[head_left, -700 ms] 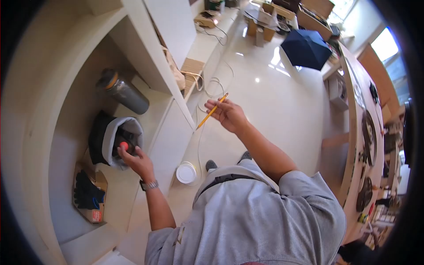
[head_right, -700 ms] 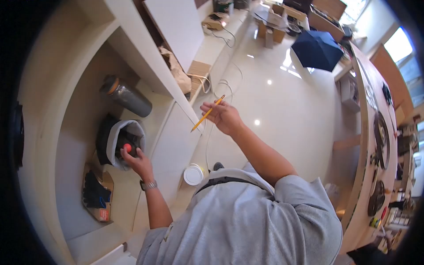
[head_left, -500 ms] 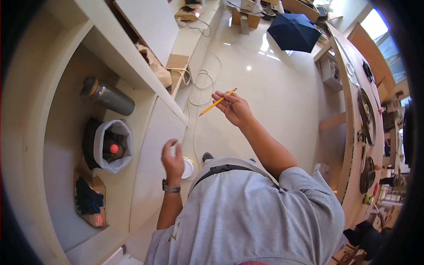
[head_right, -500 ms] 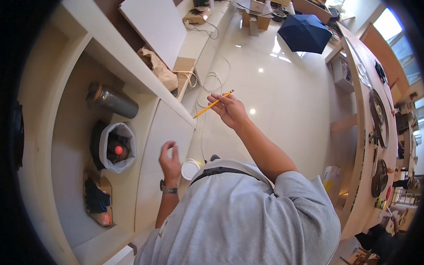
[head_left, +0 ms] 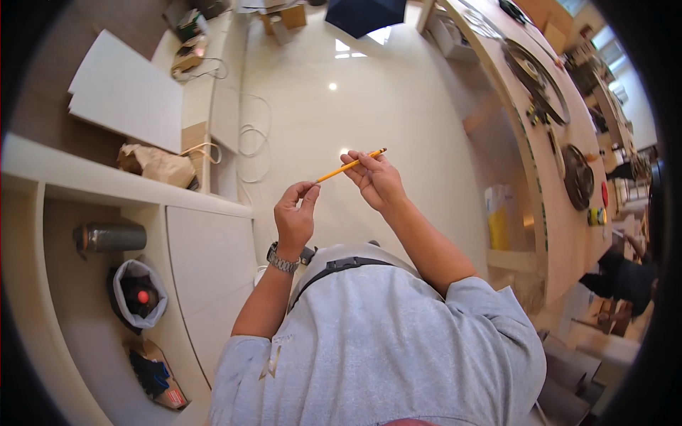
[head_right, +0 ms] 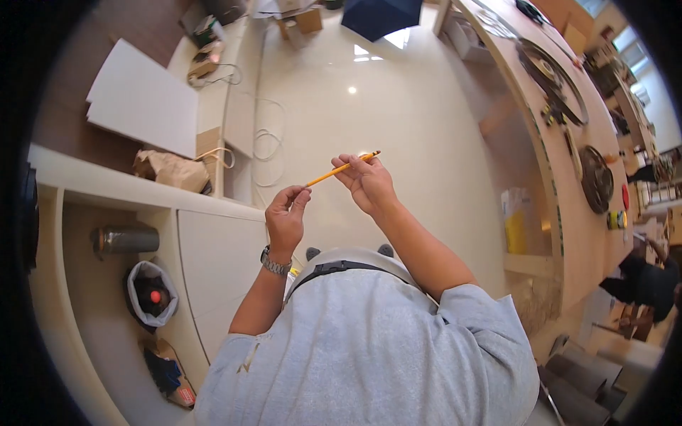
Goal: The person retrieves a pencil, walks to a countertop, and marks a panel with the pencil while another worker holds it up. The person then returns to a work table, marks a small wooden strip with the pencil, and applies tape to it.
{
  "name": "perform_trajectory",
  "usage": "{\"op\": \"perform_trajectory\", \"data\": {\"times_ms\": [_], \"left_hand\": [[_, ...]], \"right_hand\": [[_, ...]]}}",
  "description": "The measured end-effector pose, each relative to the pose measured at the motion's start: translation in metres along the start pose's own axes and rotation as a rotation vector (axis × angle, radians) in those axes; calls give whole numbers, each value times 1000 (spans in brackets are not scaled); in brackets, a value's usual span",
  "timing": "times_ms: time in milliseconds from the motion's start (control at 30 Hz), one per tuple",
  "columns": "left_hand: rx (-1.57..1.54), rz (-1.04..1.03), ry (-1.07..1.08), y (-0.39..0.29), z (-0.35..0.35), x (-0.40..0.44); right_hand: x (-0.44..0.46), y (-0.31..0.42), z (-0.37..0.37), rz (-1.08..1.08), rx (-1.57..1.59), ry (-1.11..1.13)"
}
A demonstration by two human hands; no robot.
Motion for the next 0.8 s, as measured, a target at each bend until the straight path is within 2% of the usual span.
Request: {"op": "perform_trajectory", "data": {"times_ms": [200,367,600,800], "left_hand": [[-303,1,160,-21,-95,-10],[-458,42,213,-30,-128,-11],[-513,68,106,-14,-118,-11],[-469,102,10,7,-80,-5]], "right_hand": [[-26,65,71,51,143,-79],[-34,80,111,-23,161,-31],[-40,54,112,-160,210,-194],[-34,30,106,-206,95,-208]]}}
Point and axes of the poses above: each hand's wrist, its own x-axis towards the middle knuckle, its own z-axis out of the back of the hand, y = z × x, the point moved 3 cm from there along x, towards the middle knuckle, and after that the axes turned 11 degrees about x, right-handed, at the moved point
